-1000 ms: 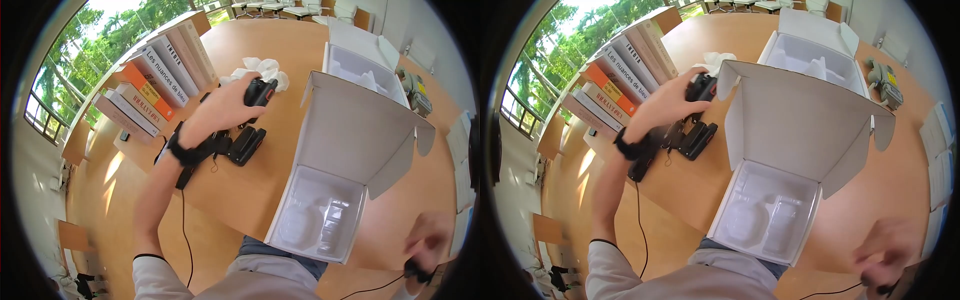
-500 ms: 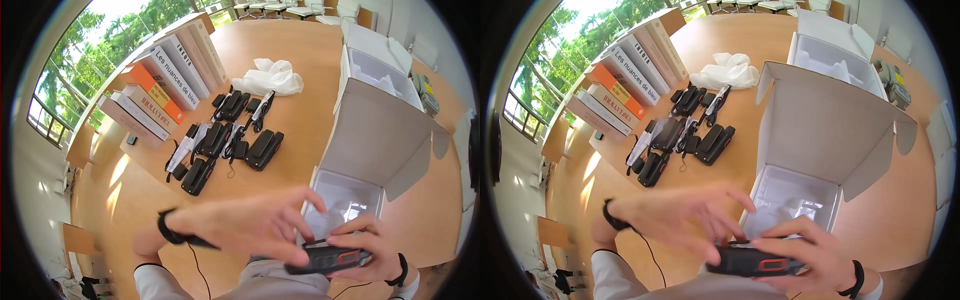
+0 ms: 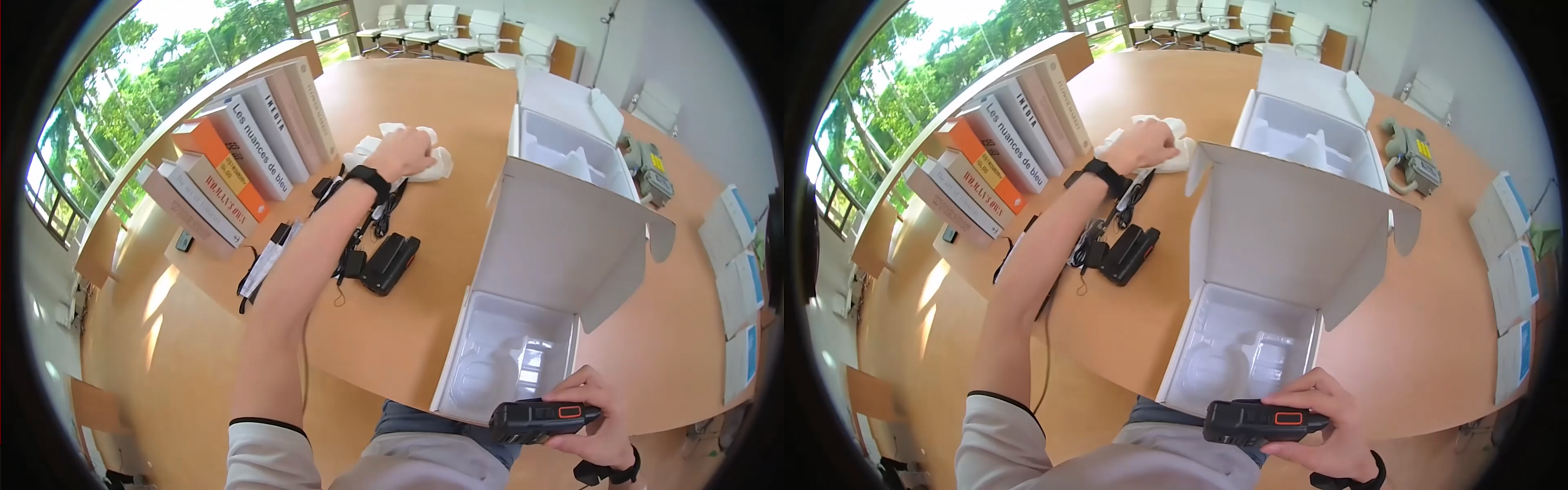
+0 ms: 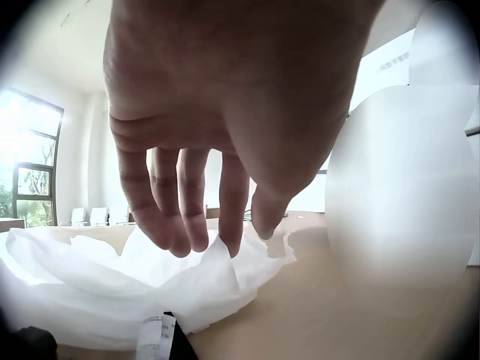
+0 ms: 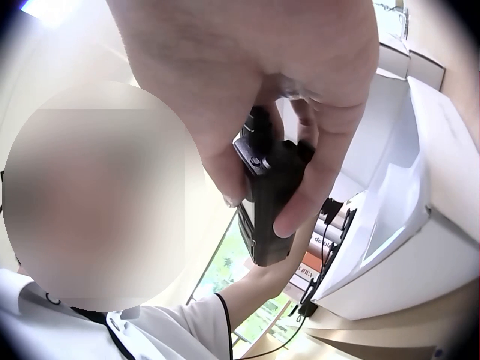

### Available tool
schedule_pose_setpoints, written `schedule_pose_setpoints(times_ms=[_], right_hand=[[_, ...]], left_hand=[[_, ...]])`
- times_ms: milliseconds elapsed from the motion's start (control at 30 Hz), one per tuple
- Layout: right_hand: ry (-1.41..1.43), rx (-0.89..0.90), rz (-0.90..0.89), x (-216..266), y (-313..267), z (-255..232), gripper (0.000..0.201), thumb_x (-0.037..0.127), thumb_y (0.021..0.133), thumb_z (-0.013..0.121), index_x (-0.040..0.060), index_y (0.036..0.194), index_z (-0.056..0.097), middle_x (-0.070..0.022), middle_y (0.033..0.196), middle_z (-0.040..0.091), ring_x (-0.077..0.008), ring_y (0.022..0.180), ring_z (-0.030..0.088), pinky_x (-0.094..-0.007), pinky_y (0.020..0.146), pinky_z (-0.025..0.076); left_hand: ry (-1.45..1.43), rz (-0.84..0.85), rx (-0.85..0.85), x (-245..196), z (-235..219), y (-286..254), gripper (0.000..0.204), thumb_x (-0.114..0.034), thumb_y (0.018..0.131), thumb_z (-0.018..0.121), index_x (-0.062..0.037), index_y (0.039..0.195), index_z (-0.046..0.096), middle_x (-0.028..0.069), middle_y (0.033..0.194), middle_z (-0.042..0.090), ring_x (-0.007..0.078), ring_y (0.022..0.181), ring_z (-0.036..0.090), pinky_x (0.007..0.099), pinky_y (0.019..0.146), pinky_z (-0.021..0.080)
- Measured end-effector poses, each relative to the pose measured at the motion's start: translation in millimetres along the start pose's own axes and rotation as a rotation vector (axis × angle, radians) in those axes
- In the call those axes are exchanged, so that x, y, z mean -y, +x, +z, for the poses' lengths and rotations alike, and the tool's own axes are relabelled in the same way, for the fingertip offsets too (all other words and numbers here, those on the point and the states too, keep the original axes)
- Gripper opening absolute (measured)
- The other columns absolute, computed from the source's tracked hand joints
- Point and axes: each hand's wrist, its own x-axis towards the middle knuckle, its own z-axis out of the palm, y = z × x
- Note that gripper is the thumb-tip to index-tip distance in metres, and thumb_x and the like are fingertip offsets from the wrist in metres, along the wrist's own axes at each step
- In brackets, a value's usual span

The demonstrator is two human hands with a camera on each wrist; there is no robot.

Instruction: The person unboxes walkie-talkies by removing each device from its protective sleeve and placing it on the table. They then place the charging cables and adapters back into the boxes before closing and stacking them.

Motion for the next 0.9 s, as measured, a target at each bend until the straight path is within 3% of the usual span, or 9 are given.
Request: schedule_pose_setpoints(times_ms=[67, 200, 267, 333, 467, 600, 633, 733, 900], right_hand=[[0.056, -0.014, 0.018, -1, -4, -3, 0.053, 0.012, 0.070, 0.097, 0.0027, 0.119, 0.078, -0.0102, 0.111, 0.067, -0.0188, 0.101, 0.066, -0.0311, 0.085, 0.053], [0.162, 0.009, -0.009, -4, 5, 1, 0.052, 0.008, 0.073, 0.093, 0.0014, 0.121, 0.076, -0.0110, 0.115, 0.066, -0.0185, 0.102, 0.065, -0.0300, 0.086, 0.051], [0.196, 0.047, -0.023, 1, 15, 6, 0.053, 0.006, 0.073, 0.092, 0.0017, 0.123, 0.075, -0.0111, 0.117, 0.064, -0.0187, 0.103, 0.063, -0.0300, 0.088, 0.050], [0.211, 0.074, -0.039, 5, 26, 15, 0.053, 0.005, 0.073, 0.091, 0.0014, 0.123, 0.074, -0.0107, 0.116, 0.064, -0.0187, 0.103, 0.062, -0.0302, 0.088, 0.050], [0.283, 0.115, -0.057, 11, 46, 36, 0.055, 0.003, 0.075, 0.090, 0.0067, 0.127, 0.072, -0.0106, 0.125, 0.058, -0.0189, 0.109, 0.059, -0.0274, 0.085, 0.054], [0.312, 0.123, -0.110, 5, 59, 55, 0.053, 0.003, 0.081, 0.088, 0.0095, 0.130, 0.069, -0.0114, 0.132, 0.053, -0.0252, 0.133, 0.054, -0.0289, 0.084, 0.058], [0.339, 0.119, -0.097, 3, 59, 57, 0.049, 0.002, 0.082, 0.086, 0.0088, 0.127, 0.069, -0.0145, 0.142, 0.051, -0.0292, 0.143, 0.048, -0.0310, 0.088, 0.058], [0.332, 0.194, -0.102, -12, 62, 55, 0.045, 0.002, 0.083, 0.085, 0.0080, 0.124, 0.068, -0.0185, 0.158, 0.043, -0.0289, 0.144, 0.048, -0.0321, 0.093, 0.057], [0.383, 0.283, -0.039, -12, 57, 47, 0.045, 0.001, 0.087, 0.081, 0.0052, 0.126, 0.058, -0.0213, 0.157, 0.050, -0.0242, 0.128, 0.063, -0.0343, 0.098, 0.055]], left_hand=[[0.016, -0.023, -0.078, 8, -5, -5, 0.025, -0.028, 0.088, 0.074, -0.0037, 0.087, 0.081, 0.0210, 0.091, 0.077, 0.0394, 0.086, 0.074, 0.0463, 0.082, 0.059], [-0.165, -0.033, -0.298, -7, -55, -57, 0.018, -0.017, 0.088, 0.073, 0.0008, 0.088, 0.077, 0.0169, 0.088, 0.077, 0.0283, 0.078, 0.075, 0.0385, 0.076, 0.059], [-0.372, -0.126, -0.323, -36, -84, -102, 0.014, -0.010, 0.090, 0.073, 0.0005, 0.099, 0.074, 0.0100, 0.088, 0.076, 0.0179, 0.079, 0.073, 0.0322, 0.075, 0.058], [-0.542, -0.199, -0.272, -71, -102, -149, 0.025, -0.002, 0.091, 0.072, -0.0030, 0.115, 0.068, 0.0053, 0.093, 0.073, 0.0125, 0.085, 0.072, 0.0287, 0.077, 0.057], [-0.901, -0.347, -0.234, -146, -98, -239, 0.046, 0.006, 0.089, 0.077, -0.0011, 0.130, 0.057, 0.0037, 0.098, 0.070, 0.0116, 0.089, 0.071, 0.0246, 0.079, 0.056], [-0.911, -0.240, -0.134, -182, -78, -286, 0.028, 0.015, 0.087, 0.071, 0.0000, 0.110, 0.068, 0.0087, 0.094, 0.072, 0.0167, 0.087, 0.074, 0.0285, 0.078, 0.058], [-0.893, -0.196, -0.110, -185, -74, -293, 0.027, 0.017, 0.086, 0.070, 0.0002, 0.107, 0.070, 0.0092, 0.094, 0.072, 0.0181, 0.088, 0.074, 0.0287, 0.078, 0.058], [-0.881, -0.116, -0.066, -192, -79, -300, 0.017, 0.015, 0.082, 0.075, 0.0050, 0.095, 0.070, 0.0087, 0.097, 0.072, 0.0175, 0.090, 0.071, 0.0289, 0.082, 0.056], [-0.994, -0.073, 0.054, -184, -80, -302, 0.023, 0.019, 0.080, 0.070, 0.0052, 0.099, 0.071, 0.0111, 0.096, 0.072, 0.0207, 0.090, 0.071, 0.0320, 0.083, 0.057]])
